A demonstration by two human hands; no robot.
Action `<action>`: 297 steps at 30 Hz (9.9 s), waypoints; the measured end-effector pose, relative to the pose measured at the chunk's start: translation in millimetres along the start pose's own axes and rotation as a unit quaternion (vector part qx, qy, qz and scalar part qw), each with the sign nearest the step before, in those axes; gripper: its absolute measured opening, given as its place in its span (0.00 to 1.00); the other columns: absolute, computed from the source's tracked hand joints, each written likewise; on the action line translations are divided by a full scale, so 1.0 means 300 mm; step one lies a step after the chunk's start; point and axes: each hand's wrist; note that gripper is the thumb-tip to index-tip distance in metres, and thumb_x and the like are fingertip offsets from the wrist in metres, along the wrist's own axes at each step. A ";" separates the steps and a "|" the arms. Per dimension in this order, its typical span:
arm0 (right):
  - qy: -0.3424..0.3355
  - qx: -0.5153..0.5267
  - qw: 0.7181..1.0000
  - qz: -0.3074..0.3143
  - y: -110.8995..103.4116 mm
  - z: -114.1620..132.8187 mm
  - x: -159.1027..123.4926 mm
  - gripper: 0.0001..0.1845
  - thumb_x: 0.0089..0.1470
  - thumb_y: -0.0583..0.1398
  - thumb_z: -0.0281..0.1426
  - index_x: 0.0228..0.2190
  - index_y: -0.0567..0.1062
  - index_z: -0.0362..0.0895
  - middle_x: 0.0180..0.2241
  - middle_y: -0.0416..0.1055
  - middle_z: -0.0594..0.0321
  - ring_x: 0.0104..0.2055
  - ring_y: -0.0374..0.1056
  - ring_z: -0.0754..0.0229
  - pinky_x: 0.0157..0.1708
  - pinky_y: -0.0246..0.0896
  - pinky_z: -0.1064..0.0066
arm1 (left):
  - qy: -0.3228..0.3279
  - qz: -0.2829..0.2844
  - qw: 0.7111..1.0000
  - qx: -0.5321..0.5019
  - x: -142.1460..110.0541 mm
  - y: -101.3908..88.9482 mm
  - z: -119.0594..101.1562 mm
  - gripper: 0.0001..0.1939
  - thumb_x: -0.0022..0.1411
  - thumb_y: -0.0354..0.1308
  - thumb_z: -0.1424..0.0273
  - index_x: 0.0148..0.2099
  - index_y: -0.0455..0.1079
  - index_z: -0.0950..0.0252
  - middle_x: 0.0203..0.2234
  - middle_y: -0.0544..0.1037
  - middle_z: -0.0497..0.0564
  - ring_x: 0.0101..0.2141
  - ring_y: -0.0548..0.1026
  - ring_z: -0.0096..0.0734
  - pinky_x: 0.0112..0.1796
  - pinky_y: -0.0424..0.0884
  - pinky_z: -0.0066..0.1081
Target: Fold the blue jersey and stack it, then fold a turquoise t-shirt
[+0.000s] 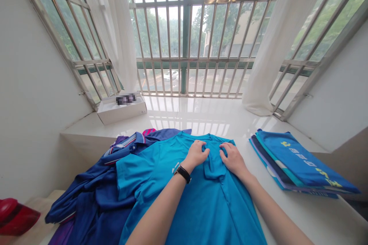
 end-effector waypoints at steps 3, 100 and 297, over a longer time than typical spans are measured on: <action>0.003 0.009 1.000 0.000 -0.003 0.001 0.000 0.14 0.57 0.53 0.34 0.39 0.75 0.45 0.45 0.74 0.52 0.51 0.68 0.49 0.53 0.63 0.54 | -0.034 0.011 0.999 -0.007 0.037 0.005 0.000 0.18 0.61 0.57 0.69 0.53 0.73 0.69 0.50 0.77 0.59 0.53 0.72 0.41 0.56 0.65 0.36; 0.168 0.068 0.982 -0.062 -0.071 -0.179 0.134 0.26 0.48 0.55 0.53 0.29 0.80 0.46 0.25 0.77 0.58 0.29 0.71 0.53 0.32 0.62 0.64 | 0.019 0.084 0.996 0.019 0.065 -0.069 0.058 0.22 0.56 0.61 0.70 0.54 0.74 0.65 0.48 0.79 0.54 0.43 0.77 0.39 0.48 0.72 0.34; 0.169 0.073 0.979 -0.090 -0.067 -0.177 0.133 0.21 0.48 0.55 0.46 0.32 0.77 0.44 0.32 0.78 0.55 0.30 0.70 0.55 0.35 0.65 0.62 | 0.031 0.106 0.990 0.084 0.056 -0.084 0.035 0.20 0.57 0.62 0.68 0.53 0.74 0.62 0.46 0.78 0.53 0.42 0.77 0.38 0.46 0.72 0.32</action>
Point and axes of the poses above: each hand's wrist, its own x-axis towards the middle knuckle, its own y-axis out of the palm, z = x × y
